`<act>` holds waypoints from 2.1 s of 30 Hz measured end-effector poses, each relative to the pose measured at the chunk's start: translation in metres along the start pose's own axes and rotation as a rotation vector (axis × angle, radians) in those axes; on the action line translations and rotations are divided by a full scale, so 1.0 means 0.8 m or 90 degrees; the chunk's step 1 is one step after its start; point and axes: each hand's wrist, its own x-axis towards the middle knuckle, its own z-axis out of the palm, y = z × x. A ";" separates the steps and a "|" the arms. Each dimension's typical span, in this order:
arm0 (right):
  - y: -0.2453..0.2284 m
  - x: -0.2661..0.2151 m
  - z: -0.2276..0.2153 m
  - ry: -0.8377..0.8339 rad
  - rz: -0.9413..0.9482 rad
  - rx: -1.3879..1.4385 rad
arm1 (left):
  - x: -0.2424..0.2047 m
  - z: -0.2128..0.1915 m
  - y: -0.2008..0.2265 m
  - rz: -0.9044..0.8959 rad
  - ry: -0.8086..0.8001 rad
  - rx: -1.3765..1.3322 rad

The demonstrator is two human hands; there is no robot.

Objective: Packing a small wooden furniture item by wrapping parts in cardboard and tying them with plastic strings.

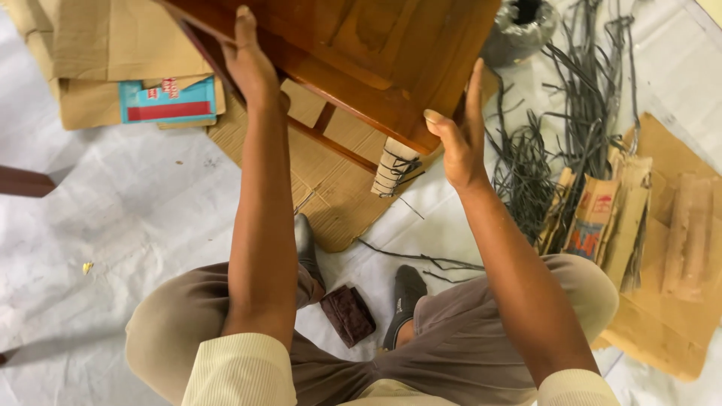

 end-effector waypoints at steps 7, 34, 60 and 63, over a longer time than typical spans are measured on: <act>-0.004 -0.002 -0.025 -0.009 0.013 0.008 | -0.048 -0.004 0.017 -0.041 0.024 -0.058; 0.098 0.008 -0.372 0.005 0.280 -0.830 | -0.451 -0.008 -0.212 0.128 -0.179 0.522; 0.509 0.135 -0.474 0.227 0.229 -0.910 | -0.517 -0.133 -0.363 -0.197 -0.519 0.992; 0.530 0.129 -0.485 0.252 0.193 -0.933 | -0.515 -0.132 -0.366 -0.083 -0.515 0.993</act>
